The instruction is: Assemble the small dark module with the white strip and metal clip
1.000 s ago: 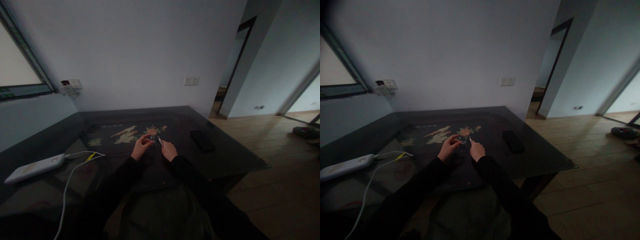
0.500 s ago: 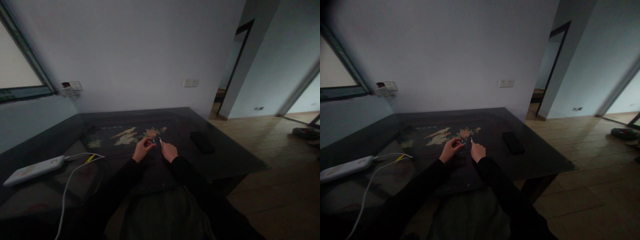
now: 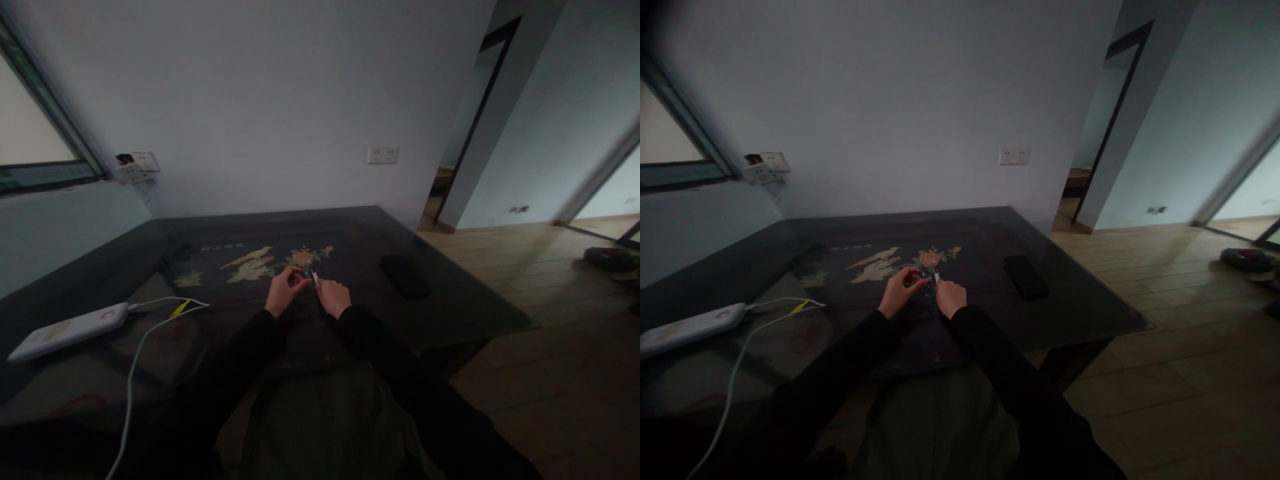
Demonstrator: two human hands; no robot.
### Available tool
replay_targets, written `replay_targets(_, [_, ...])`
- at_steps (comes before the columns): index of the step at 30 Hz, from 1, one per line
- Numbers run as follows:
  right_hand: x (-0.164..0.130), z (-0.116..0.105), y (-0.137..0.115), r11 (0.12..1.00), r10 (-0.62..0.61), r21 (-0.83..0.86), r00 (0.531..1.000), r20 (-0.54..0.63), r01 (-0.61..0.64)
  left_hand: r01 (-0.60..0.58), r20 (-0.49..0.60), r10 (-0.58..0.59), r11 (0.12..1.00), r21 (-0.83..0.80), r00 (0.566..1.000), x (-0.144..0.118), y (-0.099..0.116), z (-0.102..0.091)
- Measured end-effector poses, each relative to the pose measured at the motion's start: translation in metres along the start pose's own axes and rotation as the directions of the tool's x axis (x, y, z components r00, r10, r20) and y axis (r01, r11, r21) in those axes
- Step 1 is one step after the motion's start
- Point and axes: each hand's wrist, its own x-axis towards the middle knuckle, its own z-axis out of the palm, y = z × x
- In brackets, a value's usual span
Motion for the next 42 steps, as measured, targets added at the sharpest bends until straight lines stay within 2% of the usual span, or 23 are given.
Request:
replay_targets(3, [0.003, -0.003, 0.005, 0.994, 0.007, 0.112, 0.997, -0.083, 0.002, -0.012, 0.009, 0.012, 0.999, 0.047, 1.0, -0.001, 0.0, 0.001])
replay_targets(5, [0.008, -0.005, 0.009, 0.968, -0.015, 0.244, 0.985, -0.169, 0.056, -0.023, 0.016, 0.021, 0.996, 0.082, 1.0, -0.002, 0.0, 0.001])
replay_targets(8, [0.017, -0.005, 0.016, 0.866, -0.065, 0.467, 0.967, -0.248, 0.178, -0.024, 0.036, 0.019, 0.986, 0.167, 0.999, -0.003, 0.001, 0.001])
replay_targets(12, [0.025, 0.0, 0.018, 0.722, -0.115, 0.654, 0.972, -0.207, 0.225, -0.042, 0.063, 0.019, 0.926, 0.374, 0.998, -0.005, 0.008, -0.001])
replay_targets(16, [0.027, 0.006, 0.019, 0.666, -0.123, 0.716, 0.977, -0.173, 0.211, -0.111, 0.076, 0.083, 0.846, 0.522, 0.994, -0.007, 0.014, -0.003])
replay_targets(21, [0.027, 0.009, 0.019, 0.673, -0.088, 0.724, 0.988, -0.123, 0.15, -0.213, 0.14, 0.162, 0.772, 0.598, 0.977, -0.006, 0.016, -0.003])
replay_targets(24, [0.027, 0.007, 0.019, 0.71, -0.078, 0.69, 0.99, -0.121, 0.14, -0.245, 0.158, 0.188, 0.769, 0.591, 0.969, -0.006, 0.015, -0.004])
replay_targets(28, [0.025, 0.003, 0.019, 0.756, -0.089, 0.634, 0.984, -0.153, 0.166, -0.186, 0.12, 0.146, 0.847, 0.497, 0.982, -0.003, 0.009, -0.007])
replay_targets(31, [0.025, 0.0, 0.02, 0.791, -0.139, 0.575, 0.977, -0.164, 0.209, -0.179, 0.131, 0.144, 0.929, 0.324, 0.981, 0.002, 0.002, -0.008])
replay_targets(34, [0.029, -0.002, 0.021, 0.836, -0.205, 0.482, 0.964, -0.17, 0.263, -0.179, 0.158, 0.149, 0.964, 0.195, 0.976, 0.008, -0.005, -0.009])
replay_targets(42, [0.056, -0.001, 0.02, 0.873, -0.232, 0.386, 0.95, -0.209, 0.298, -0.105, 0.182, 0.076, 0.982, 0.156, 0.98, 0.03, -0.025, -0.012])
